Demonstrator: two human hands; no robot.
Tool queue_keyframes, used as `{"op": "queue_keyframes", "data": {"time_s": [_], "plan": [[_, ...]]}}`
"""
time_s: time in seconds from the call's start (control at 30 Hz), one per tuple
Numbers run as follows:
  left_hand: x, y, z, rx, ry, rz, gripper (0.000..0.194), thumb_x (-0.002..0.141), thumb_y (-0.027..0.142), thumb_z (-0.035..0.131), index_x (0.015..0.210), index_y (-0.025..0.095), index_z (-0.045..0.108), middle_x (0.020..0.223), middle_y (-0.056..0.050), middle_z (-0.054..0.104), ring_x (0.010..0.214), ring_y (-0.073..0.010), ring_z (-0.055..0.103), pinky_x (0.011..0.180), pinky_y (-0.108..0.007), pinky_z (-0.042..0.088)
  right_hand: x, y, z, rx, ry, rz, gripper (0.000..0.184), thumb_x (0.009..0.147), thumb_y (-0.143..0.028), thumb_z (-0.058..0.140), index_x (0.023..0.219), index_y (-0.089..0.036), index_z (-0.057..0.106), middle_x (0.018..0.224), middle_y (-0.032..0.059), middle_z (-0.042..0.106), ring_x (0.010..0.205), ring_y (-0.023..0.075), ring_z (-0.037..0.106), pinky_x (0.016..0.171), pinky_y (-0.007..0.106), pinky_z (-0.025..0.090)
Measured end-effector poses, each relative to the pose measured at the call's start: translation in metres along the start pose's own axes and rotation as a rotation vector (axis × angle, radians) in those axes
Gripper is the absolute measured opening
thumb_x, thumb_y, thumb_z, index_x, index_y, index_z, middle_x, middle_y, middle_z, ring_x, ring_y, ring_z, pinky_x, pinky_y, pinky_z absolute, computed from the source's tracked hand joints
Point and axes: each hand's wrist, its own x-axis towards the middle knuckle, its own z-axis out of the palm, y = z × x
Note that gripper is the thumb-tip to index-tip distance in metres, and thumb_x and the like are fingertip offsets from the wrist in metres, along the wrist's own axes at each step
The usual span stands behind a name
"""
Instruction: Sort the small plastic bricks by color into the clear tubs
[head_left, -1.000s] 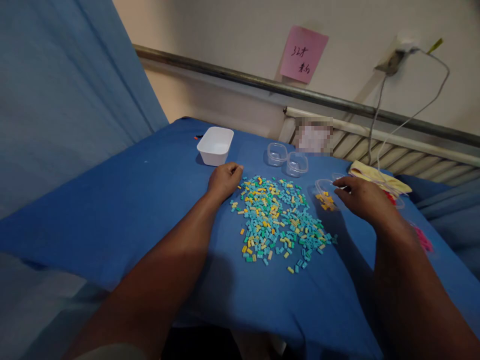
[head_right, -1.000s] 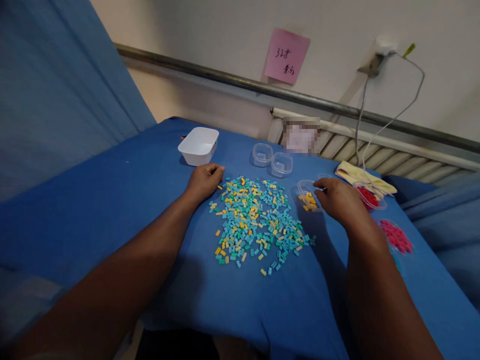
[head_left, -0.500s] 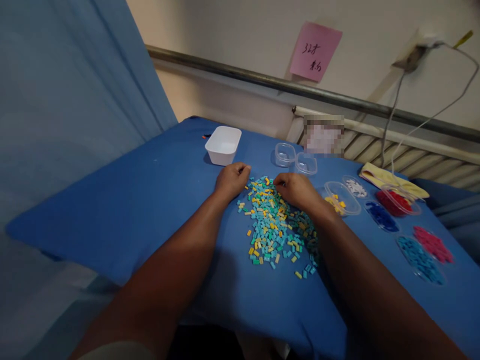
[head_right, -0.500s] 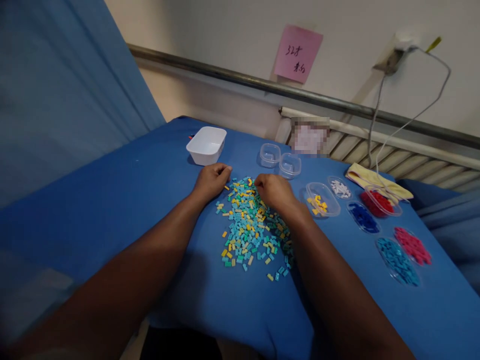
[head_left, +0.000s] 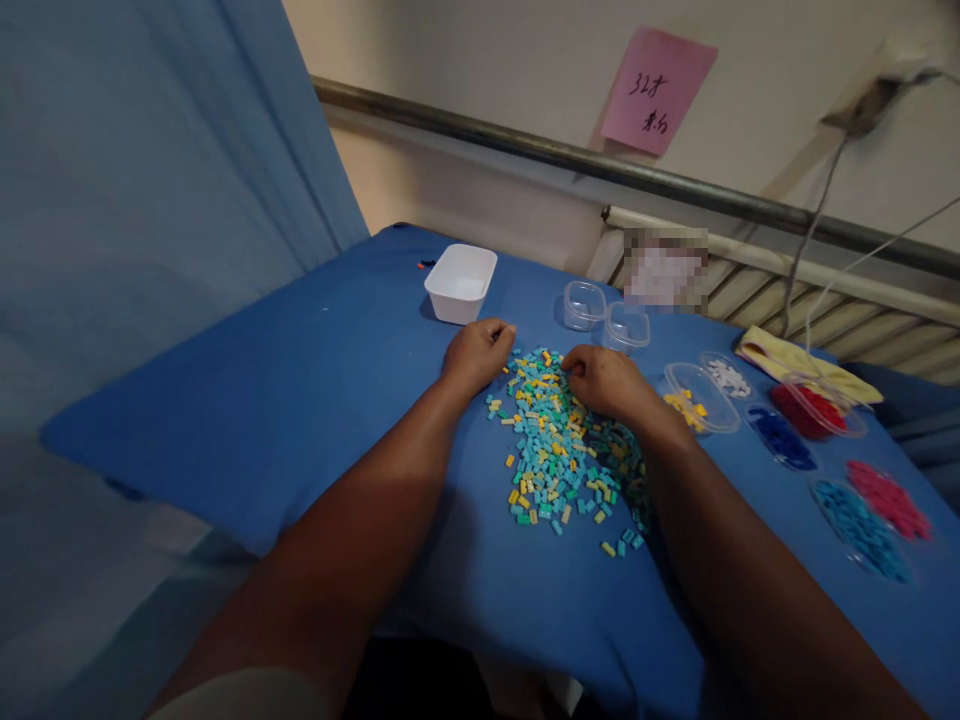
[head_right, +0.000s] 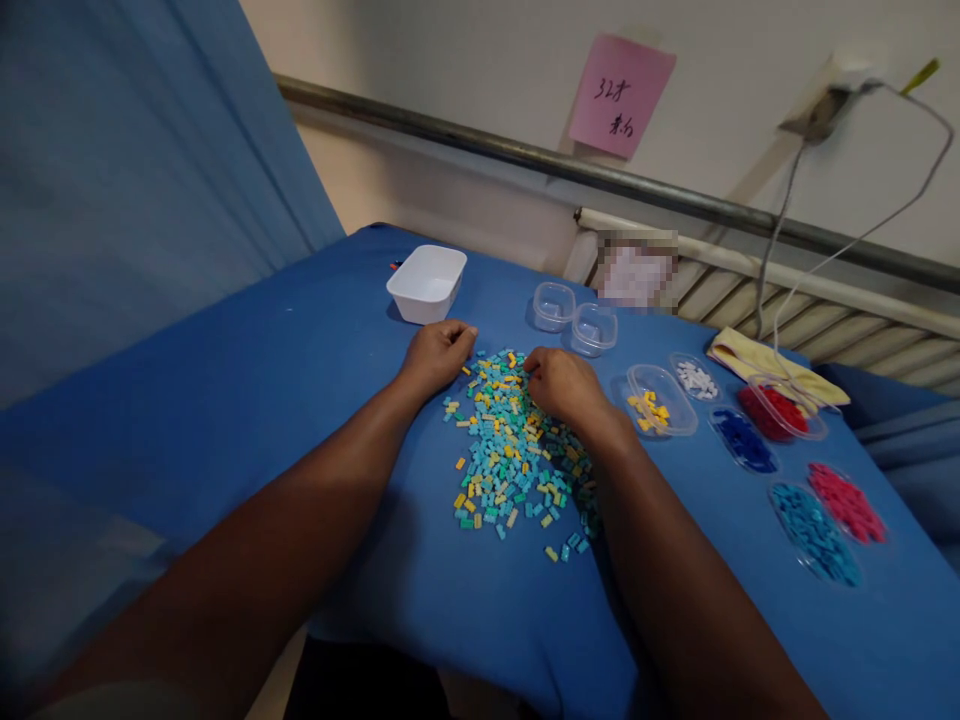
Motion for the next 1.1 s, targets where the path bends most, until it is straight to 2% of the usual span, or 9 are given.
{"op": "queue_keyframes", "data": {"time_s": [0.07, 0.17, 0.23, 0.33, 0.47, 0.63, 0.9, 1.0, 1.1], "plan": [[0.0, 0.001, 0.0, 0.008, 0.0, -0.009, 0.041, 0.102, 0.048, 0.054, 0.076, 0.021, 0.071, 0.076, -0.003, 0.073, 0.076, -0.0215, 0.064, 0.067, -0.032, 0.04, -0.001, -0.001, -0.002, 0.027, 0.017, -0.04, 0.035, 0.091, -0.015, 0.061, 0.119, -0.022, 0.082, 0.108, 0.0076, 0.084, 0.092, 0.0223, 0.074, 0.082, 0.03, 0.052], [-0.001, 0.003, -0.001, 0.015, -0.002, 0.001, 0.041, 0.101, 0.047, 0.054, 0.075, 0.021, 0.07, 0.075, -0.003, 0.072, 0.075, -0.0211, 0.063, 0.068, -0.033, 0.04, 0.001, -0.007, 0.001, 0.086, 0.05, -0.176, 0.033, 0.093, -0.014, 0.061, 0.117, -0.019, 0.082, 0.114, 0.0096, 0.083, 0.102, 0.0236, 0.074, 0.091, 0.032, 0.053], [-0.001, 0.003, -0.001, 0.018, -0.002, 0.013, 0.04, 0.101, 0.047, 0.054, 0.075, 0.021, 0.071, 0.076, -0.003, 0.073, 0.075, -0.0209, 0.064, 0.068, -0.033, 0.039, 0.004, -0.011, 0.005, 0.096, 0.03, -0.253, 0.032, 0.092, -0.011, 0.061, 0.114, -0.019, 0.083, 0.117, 0.0108, 0.082, 0.109, 0.0246, 0.073, 0.097, 0.033, 0.053], [-0.002, 0.001, 0.0, 0.017, 0.006, 0.016, 0.04, 0.101, 0.047, 0.054, 0.078, 0.021, 0.072, 0.077, -0.003, 0.073, 0.076, -0.0211, 0.064, 0.068, -0.032, 0.038, 0.009, -0.014, 0.01, 0.068, -0.033, -0.276, 0.032, 0.093, -0.008, 0.061, 0.11, -0.02, 0.085, 0.118, 0.0101, 0.083, 0.111, 0.0247, 0.074, 0.099, 0.033, 0.053], [-0.002, 0.0, 0.001, 0.019, 0.006, 0.016, 0.038, 0.102, 0.046, 0.054, 0.08, 0.021, 0.073, 0.077, -0.002, 0.074, 0.076, -0.0211, 0.065, 0.067, -0.032, 0.038, 0.01, -0.007, 0.008, 0.039, -0.073, -0.263, 0.032, 0.091, -0.009, 0.061, 0.106, -0.022, 0.086, 0.117, 0.0092, 0.084, 0.108, 0.0264, 0.076, 0.095, 0.033, 0.054], [-0.003, 0.002, 0.0, 0.035, -0.011, -0.006, 0.038, 0.102, 0.046, 0.054, 0.081, 0.021, 0.073, 0.077, -0.003, 0.074, 0.076, -0.0218, 0.065, 0.067, -0.033, 0.038, 0.008, 0.006, 0.002, -0.008, -0.109, -0.197, 0.037, 0.089, -0.012, 0.062, 0.113, -0.027, 0.087, 0.113, 0.0081, 0.086, 0.099, 0.0274, 0.079, 0.086, 0.033, 0.055], [-0.004, 0.005, -0.002, 0.043, -0.014, -0.018, 0.037, 0.102, 0.045, 0.055, 0.083, 0.021, 0.074, 0.079, -0.003, 0.076, 0.078, -0.0224, 0.066, 0.066, -0.033, 0.037, 0.008, 0.014, 0.0, 0.006, -0.112, -0.132, 0.032, 0.087, -0.014, 0.067, 0.111, -0.024, 0.085, 0.106, 0.0077, 0.086, 0.093, 0.0254, 0.078, 0.081, 0.033, 0.055], [-0.004, 0.005, -0.002, 0.043, -0.012, -0.014, 0.037, 0.102, 0.045, 0.055, 0.083, 0.021, 0.074, 0.079, -0.003, 0.076, 0.078, -0.0226, 0.066, 0.066, -0.033, 0.037, 0.007, 0.022, -0.008, 0.164, -0.09, -0.081, 0.025, 0.091, -0.019, 0.067, 0.11, -0.021, 0.084, 0.099, 0.0061, 0.084, 0.086, 0.0213, 0.076, 0.077, 0.03, 0.055], [-0.004, 0.006, -0.002, 0.042, -0.017, -0.021, 0.037, 0.102, 0.046, 0.055, 0.081, 0.021, 0.073, 0.079, -0.004, 0.076, 0.078, -0.0229, 0.066, 0.066, -0.033, 0.037, 0.005, 0.033, -0.013, 0.469, -0.048, 0.015, 0.021, 0.09, -0.028, 0.071, 0.106, -0.018, 0.081, 0.095, 0.0062, 0.083, 0.08, 0.0186, 0.073, 0.072, 0.028, 0.056]]}}
